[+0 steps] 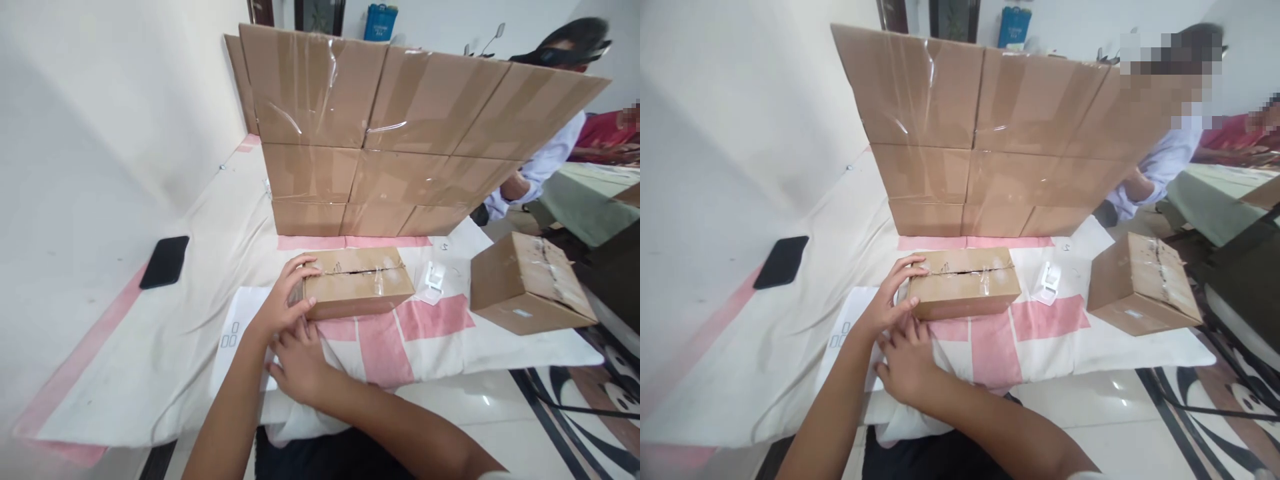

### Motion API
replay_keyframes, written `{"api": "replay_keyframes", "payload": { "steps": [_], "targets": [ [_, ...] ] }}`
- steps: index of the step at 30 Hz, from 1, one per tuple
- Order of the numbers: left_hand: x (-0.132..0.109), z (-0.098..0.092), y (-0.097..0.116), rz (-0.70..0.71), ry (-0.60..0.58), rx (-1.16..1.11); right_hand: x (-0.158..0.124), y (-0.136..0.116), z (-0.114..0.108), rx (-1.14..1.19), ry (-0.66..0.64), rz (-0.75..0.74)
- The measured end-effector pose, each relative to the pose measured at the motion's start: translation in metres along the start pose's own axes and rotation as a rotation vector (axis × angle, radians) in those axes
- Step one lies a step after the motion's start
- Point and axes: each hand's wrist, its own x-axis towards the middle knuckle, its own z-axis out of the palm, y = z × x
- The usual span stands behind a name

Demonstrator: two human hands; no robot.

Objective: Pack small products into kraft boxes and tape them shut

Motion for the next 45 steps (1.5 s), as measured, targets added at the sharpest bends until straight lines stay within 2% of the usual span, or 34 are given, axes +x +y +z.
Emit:
{"api": "replay_keyframes", "payload": {
  "steps": [5, 8, 10, 13, 14, 16, 18, 20, 22, 24, 26, 29, 34, 45],
  "targets": [
    [-0.001, 0.000, -0.001, -0.011, 0.013, 0.014, 0.046, -0.010, 0.008, -0.013, 0.044, 0.159],
    [0.000, 0.000, -0.005, -0.026, 0.014, 0.057, 0.049, -0.008, 0.001, 0.002, 0.137, 0.103],
    [0.000, 0.002, -0.008, -0.018, 0.024, 0.080, 0.032, -0.001, -0.009, 0.001, 0.162, -0.010],
    [0.000, 0.004, -0.012, 0.016, 0.055, 0.131, -0.016, 0.024, -0.027, 0.051, 0.156, -0.214],
    [0.000, 0.005, -0.013, 0.030, 0.064, 0.165, -0.036, 0.037, -0.033, 0.096, 0.187, -0.255],
    [0.000, 0.006, -0.014, 0.050, 0.076, 0.248, -0.076, 0.071, -0.048, 0.183, 0.375, -0.257],
    [0.000, 0.006, -0.015, 0.065, 0.093, 0.324, -0.113, 0.113, -0.066, 0.202, 0.690, -0.125],
    [0.001, 0.006, -0.014, 0.092, 0.125, 0.377, -0.141, 0.159, -0.084, 0.190, 0.940, 0.155],
    [0.001, 0.007, -0.013, 0.127, 0.155, 0.411, -0.155, 0.202, -0.098, 0.253, 1.073, 0.429],
    [0.002, 0.008, -0.011, 0.152, 0.178, 0.429, -0.156, 0.237, -0.104, 0.432, 1.151, 0.579],
    [0.002, 0.011, -0.010, 0.158, 0.199, 0.443, -0.148, 0.260, -0.103, 0.525, 1.156, 0.619],
    [0.002, 0.015, -0.012, 0.141, 0.232, 0.455, -0.133, 0.272, -0.095, 0.511, 1.175, 0.590],
    [-0.001, 0.018, -0.017, 0.111, 0.238, 0.453, -0.126, 0.268, -0.089, 0.470, 1.213, 0.564],
    [-0.001, 0.022, -0.022, 0.090, 0.273, 0.455, -0.130, 0.270, -0.097, 0.686, 1.117, 0.481]
  ]
}}
